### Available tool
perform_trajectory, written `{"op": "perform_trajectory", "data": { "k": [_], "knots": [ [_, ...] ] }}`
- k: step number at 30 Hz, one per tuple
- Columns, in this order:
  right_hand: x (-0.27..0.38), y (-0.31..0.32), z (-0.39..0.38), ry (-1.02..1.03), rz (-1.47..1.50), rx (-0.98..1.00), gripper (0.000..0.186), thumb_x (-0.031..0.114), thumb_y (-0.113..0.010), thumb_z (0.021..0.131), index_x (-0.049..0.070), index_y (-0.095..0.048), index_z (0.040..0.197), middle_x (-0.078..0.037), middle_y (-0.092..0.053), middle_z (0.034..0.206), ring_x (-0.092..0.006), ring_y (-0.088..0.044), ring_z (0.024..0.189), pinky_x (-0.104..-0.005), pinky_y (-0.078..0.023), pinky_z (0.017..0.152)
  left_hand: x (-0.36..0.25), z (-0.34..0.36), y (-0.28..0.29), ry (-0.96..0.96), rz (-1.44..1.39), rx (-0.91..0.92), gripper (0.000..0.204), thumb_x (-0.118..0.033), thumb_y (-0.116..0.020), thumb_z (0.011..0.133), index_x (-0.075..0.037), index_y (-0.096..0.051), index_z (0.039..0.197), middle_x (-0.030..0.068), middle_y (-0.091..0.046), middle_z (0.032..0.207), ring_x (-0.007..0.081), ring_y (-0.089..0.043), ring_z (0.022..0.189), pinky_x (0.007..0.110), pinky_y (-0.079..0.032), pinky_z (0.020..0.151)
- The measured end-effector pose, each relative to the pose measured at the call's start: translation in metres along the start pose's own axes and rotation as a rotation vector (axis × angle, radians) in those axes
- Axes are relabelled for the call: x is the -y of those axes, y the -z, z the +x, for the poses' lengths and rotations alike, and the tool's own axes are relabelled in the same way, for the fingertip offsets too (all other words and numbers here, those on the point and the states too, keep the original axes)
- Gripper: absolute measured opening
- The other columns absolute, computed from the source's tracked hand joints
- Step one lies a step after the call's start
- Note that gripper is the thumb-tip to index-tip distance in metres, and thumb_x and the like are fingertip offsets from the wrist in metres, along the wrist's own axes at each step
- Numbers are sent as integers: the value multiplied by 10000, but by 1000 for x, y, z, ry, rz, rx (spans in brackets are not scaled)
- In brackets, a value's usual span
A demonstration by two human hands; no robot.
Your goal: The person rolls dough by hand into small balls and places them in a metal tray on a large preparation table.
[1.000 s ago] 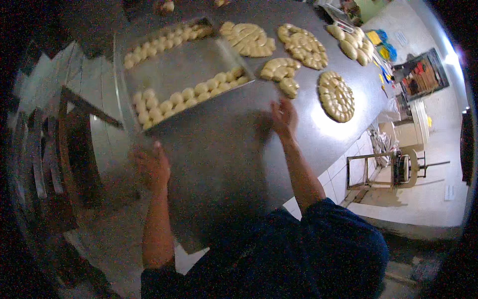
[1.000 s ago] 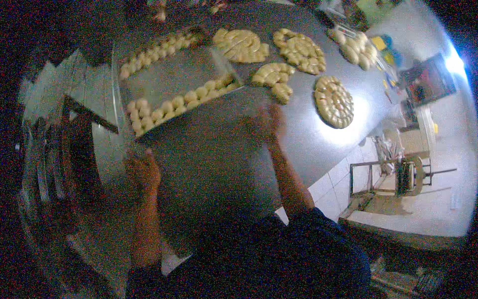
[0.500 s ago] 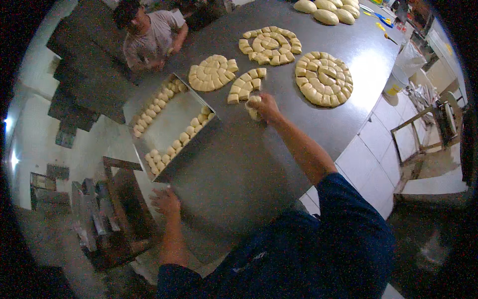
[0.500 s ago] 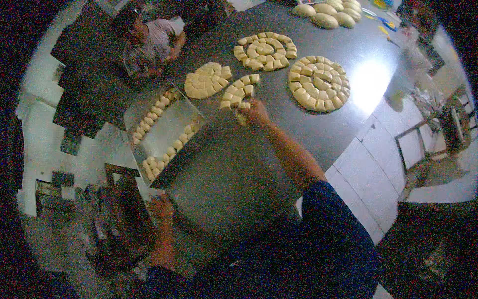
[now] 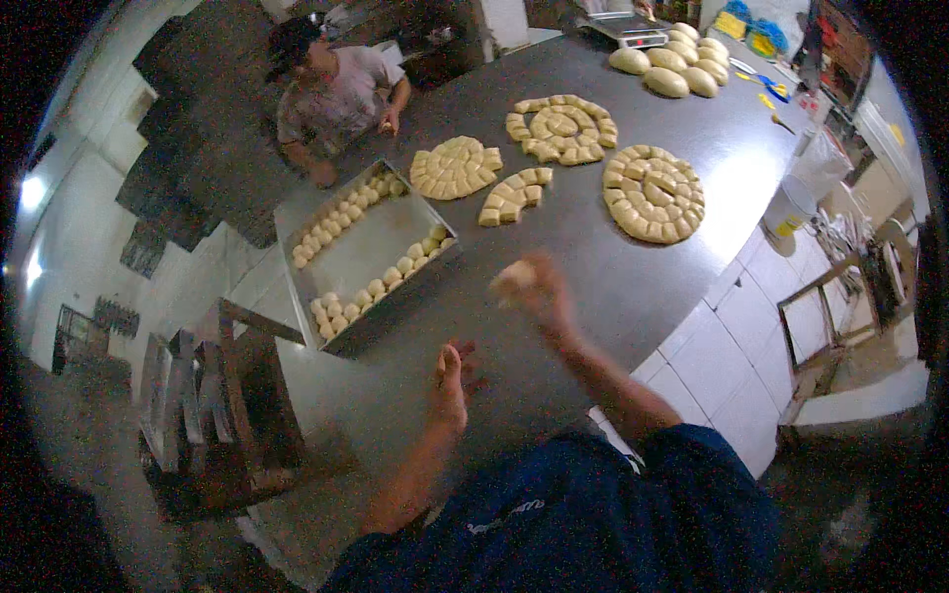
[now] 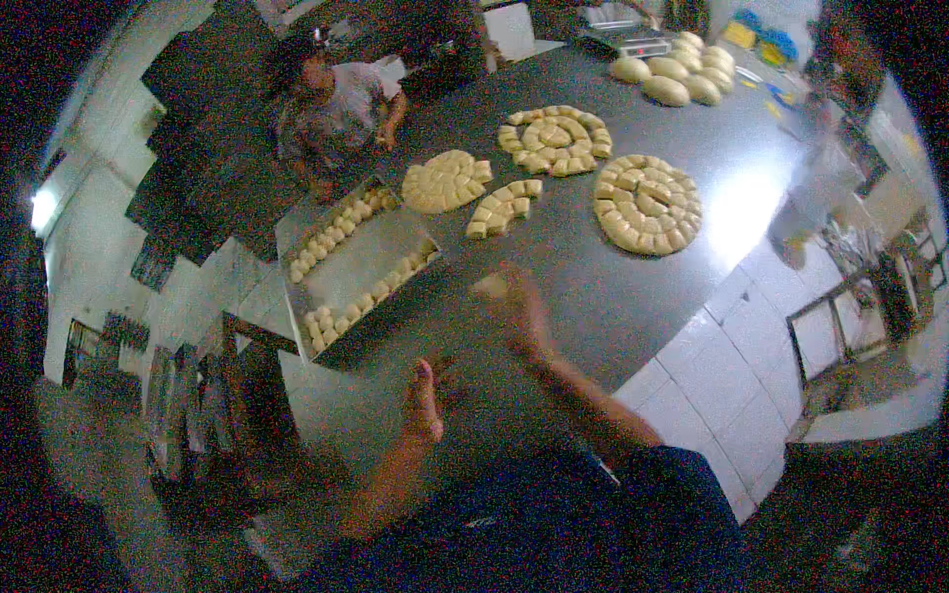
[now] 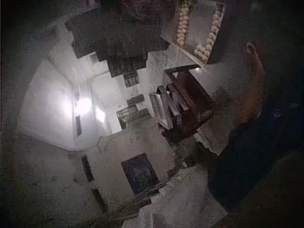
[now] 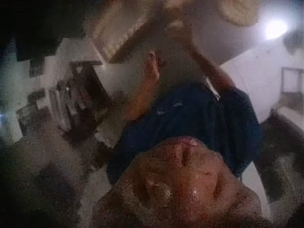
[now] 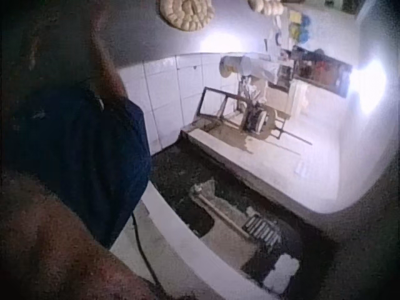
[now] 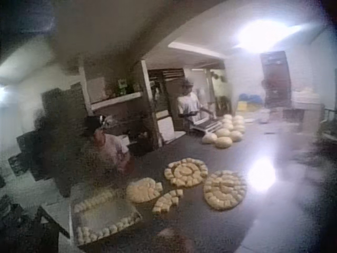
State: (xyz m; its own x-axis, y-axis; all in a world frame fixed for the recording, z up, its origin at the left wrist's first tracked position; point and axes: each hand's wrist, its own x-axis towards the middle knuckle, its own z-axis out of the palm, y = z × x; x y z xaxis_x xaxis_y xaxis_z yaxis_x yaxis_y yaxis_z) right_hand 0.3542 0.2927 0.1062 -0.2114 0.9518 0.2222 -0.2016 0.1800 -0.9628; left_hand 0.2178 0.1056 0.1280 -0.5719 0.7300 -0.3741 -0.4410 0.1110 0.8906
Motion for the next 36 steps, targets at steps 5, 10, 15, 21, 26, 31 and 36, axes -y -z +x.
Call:
{"op": "perform_trajectory", "data": {
  "k": [5,10,15,21,26,31,36],
  "knots": [
    [44,-66,-65,-37,154,203,255,229,-700,998,1,-700,1112,-64,-719,1043,-154,-664,918,-299,-536,809,-15,24,12,-156,170,36,660,-703,-582,951,-81,-646,1164,53,-679,1059,149,-605,879,313,-486,729],
    [-13,17,-13,-78,121,-221,342,353,-631,1037,29,-726,982,-44,-727,945,-134,-658,858,-280,-520,761,1,15,24,-694,699,-242,671,-629,-539,1003,-49,-538,1338,176,-607,1298,285,-600,1120,389,-453,955],
    [6,-72,-84,-6,-298,175,318,378,-613,1036,86,-699,943,-22,-672,787,-165,-625,680,-335,-485,612,21,22,34,-793,215,-147,539,-485,-511,1057,-55,-546,1381,203,-601,1339,326,-572,1201,423,-428,1069],
    [-91,40,-86,371,-1277,285,224,333,-584,1032,115,-633,1047,-80,-603,818,-242,-606,750,-441,-441,625,56,11,170,-307,931,-55,515,-468,-518,1045,-13,-676,1226,151,-686,1213,338,-644,898,449,-524,758],
    [-58,151,-67,364,-1670,592,516,463,-651,952,62,-580,1270,-238,-581,1307,-462,-544,1220,-606,-414,1013,65,-46,318,-1032,1706,-288,409,-338,-634,968,-6,-630,1206,204,-636,1158,386,-615,983,515,-480,765],
    [-32,20,-22,28,-1162,512,408,459,-680,926,72,-659,1056,-145,-653,1121,-413,-594,1080,-562,-457,956,38,5,176,-660,1371,-193,267,-286,-608,990,-52,-603,1118,192,-586,1047,383,-556,1016,556,-422,876],
    [-63,101,-28,448,-1045,796,375,444,-710,902,83,-641,979,-132,-645,1042,-390,-594,1021,-521,-460,952,77,-43,286,-784,1520,-115,226,-268,-561,1019,-57,-597,1093,183,-597,1021,388,-568,955,549,-441,818]
  ]
}}
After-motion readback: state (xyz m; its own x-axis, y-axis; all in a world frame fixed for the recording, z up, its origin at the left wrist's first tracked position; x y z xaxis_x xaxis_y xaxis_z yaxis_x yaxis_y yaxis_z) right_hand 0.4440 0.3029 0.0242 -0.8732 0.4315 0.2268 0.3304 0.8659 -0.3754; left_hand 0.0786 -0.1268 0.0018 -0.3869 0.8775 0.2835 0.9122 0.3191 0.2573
